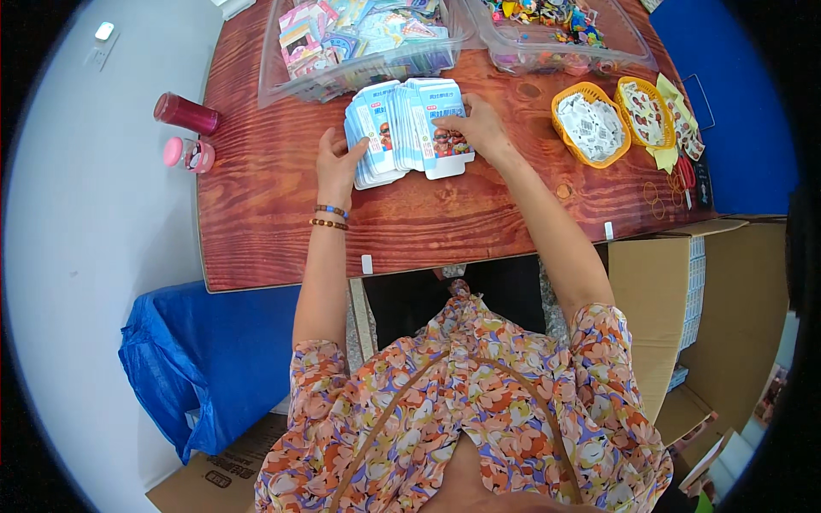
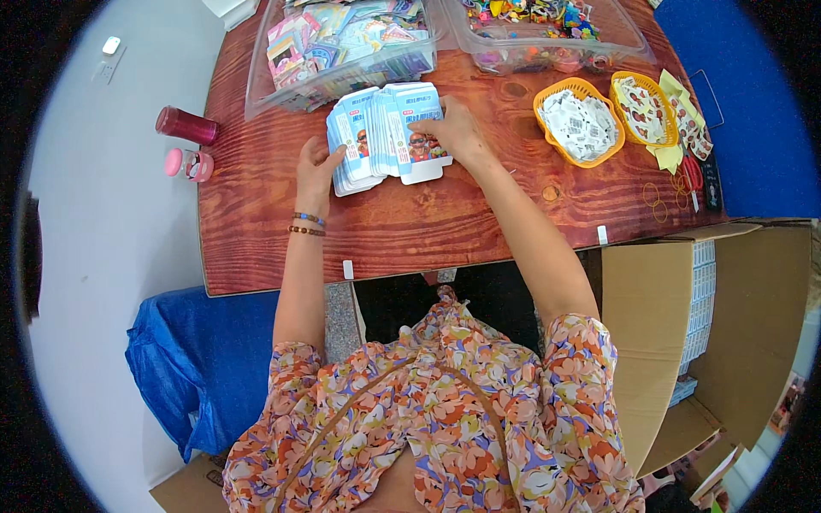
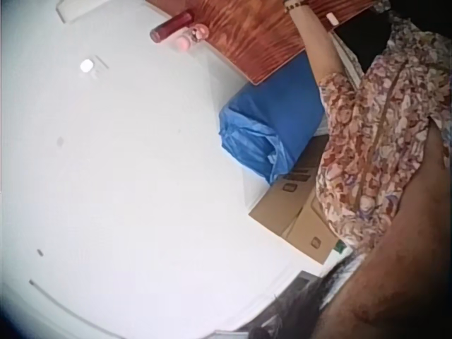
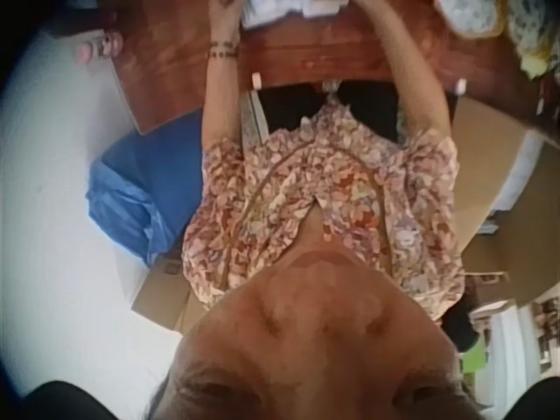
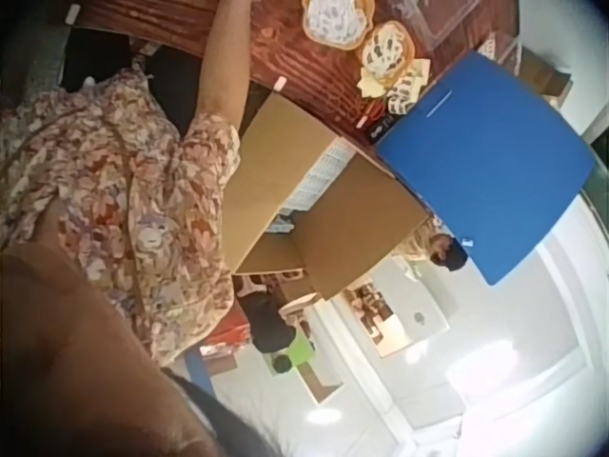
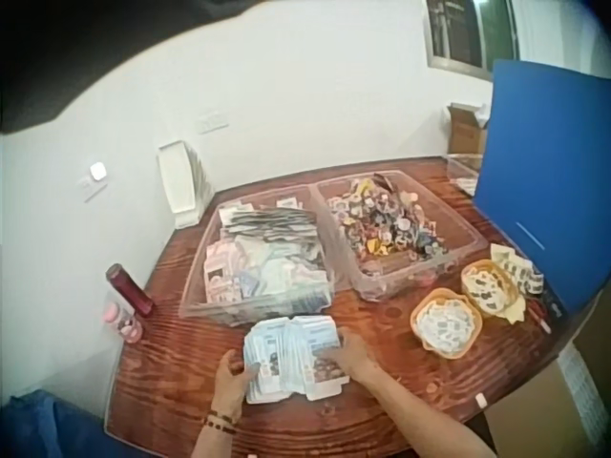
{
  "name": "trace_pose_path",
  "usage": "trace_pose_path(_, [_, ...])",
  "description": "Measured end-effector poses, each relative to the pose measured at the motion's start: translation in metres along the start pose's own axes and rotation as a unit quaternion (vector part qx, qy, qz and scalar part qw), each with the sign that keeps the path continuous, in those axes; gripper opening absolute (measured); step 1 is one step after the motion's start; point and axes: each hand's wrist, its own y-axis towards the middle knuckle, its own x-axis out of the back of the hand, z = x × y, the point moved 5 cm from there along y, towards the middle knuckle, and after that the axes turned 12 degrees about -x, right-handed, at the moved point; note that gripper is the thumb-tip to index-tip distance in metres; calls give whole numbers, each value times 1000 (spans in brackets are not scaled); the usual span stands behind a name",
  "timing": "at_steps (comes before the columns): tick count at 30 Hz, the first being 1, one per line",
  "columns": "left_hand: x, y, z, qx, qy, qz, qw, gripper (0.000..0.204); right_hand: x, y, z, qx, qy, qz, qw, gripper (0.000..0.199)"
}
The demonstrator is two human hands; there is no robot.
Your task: Packing small toy items and cards into individual plastic bags and placing them into boxes.
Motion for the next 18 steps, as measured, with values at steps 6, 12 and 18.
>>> trace_pose_path(6, [-5, 6, -1, -2, 3, 25, 1000, 88, -2, 12, -2, -7, 18, 19, 1000, 48])
trace_pose_path(12, [-30, -6, -15, -38, -144, 64, 987, 64, -17, -16, 32, 6, -38, 127, 991, 57])
trace_pose_path(18, [-28, -37, -22, -132, -32, -33, 990, 60, -19, -44, 57, 107, -245, -179, 947, 54])
